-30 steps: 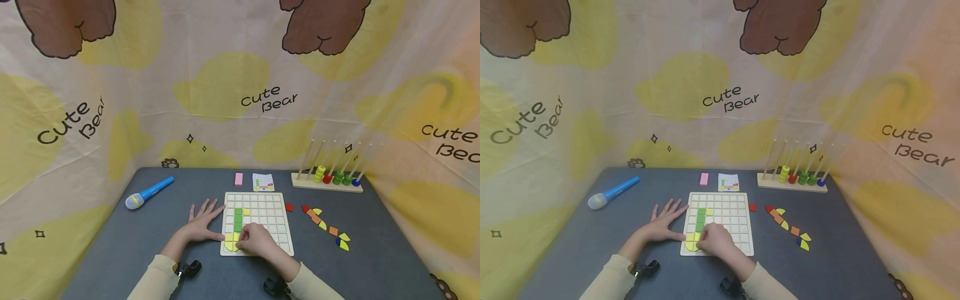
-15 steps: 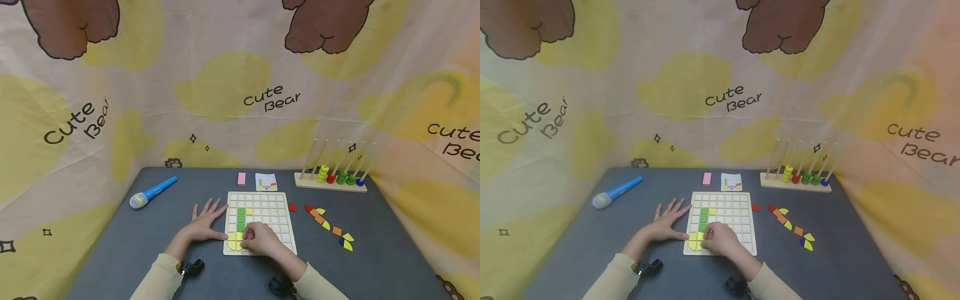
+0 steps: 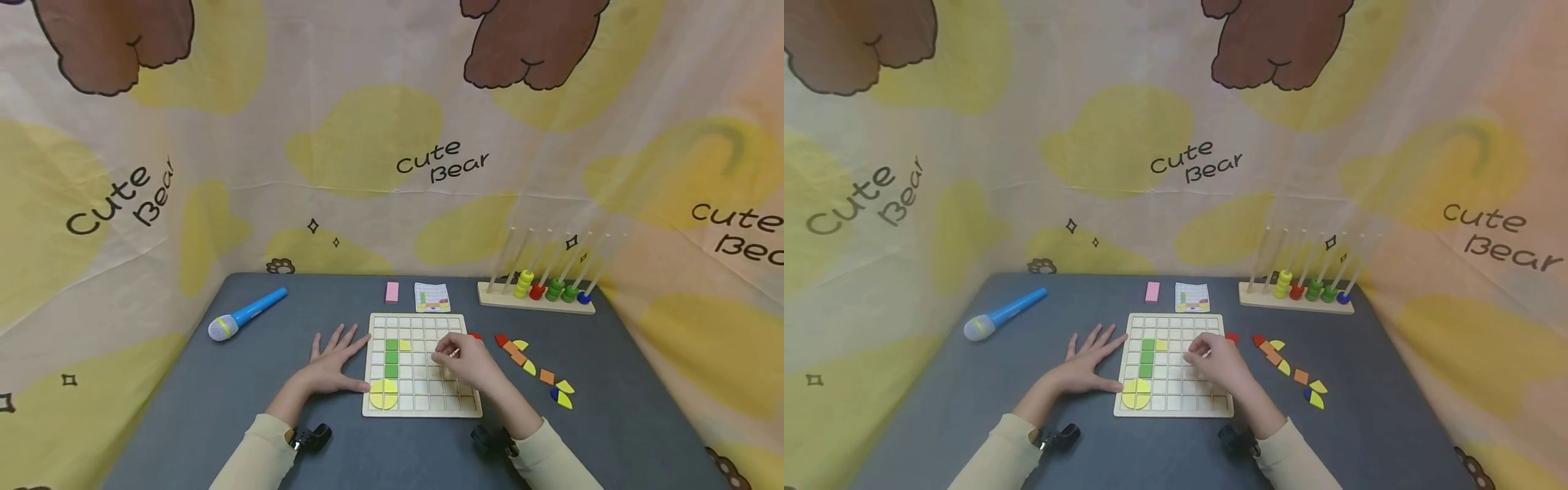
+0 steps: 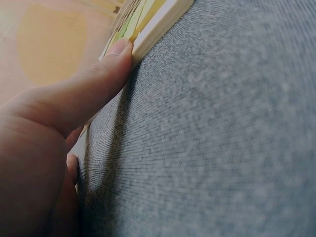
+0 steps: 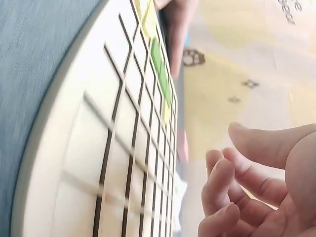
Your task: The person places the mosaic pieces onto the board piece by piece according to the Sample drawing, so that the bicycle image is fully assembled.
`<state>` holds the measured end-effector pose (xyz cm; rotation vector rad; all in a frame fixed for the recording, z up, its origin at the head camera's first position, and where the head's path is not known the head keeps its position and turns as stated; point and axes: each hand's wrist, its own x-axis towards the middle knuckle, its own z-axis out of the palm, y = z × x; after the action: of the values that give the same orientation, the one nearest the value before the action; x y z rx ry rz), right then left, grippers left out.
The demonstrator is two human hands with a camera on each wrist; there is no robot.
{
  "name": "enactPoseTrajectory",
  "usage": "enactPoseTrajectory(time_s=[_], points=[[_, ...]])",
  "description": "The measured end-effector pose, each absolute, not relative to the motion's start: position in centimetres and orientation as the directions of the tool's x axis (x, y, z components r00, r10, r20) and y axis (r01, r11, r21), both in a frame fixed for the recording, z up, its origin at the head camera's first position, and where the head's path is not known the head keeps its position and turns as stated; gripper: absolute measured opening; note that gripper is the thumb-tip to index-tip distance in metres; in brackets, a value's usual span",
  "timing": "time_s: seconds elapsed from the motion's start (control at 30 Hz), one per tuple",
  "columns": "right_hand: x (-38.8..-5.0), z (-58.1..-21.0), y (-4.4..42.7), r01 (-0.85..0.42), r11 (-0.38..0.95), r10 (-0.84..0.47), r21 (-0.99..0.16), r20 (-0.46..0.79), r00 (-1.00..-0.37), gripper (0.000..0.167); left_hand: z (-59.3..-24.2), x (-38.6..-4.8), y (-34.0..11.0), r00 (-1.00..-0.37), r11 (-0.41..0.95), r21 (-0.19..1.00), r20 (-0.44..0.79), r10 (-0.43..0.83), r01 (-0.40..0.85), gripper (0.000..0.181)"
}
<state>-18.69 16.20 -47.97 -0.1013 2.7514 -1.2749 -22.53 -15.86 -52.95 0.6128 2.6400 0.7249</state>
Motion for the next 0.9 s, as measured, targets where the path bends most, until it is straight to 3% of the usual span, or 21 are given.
enactPoseTrajectory(time_s=[0.47,0.9], points=[[-18.8,-47.9,22.4,0.074,0.693,0.024,-0.717,-0.079,-0.997,0.021,-52.9,-22.5,-15.8,-0.853,0.782,0.536,-0.199,0.482,0.317,0.108],[-19.1,-49.0,27.2,0.117,0.801,0.123,-0.588,-0.03,-0.992,0.031,-53.4,-22.7,-15.8,-0.855,0.793,0.517,-0.2,0.478,0.322,0.11]])
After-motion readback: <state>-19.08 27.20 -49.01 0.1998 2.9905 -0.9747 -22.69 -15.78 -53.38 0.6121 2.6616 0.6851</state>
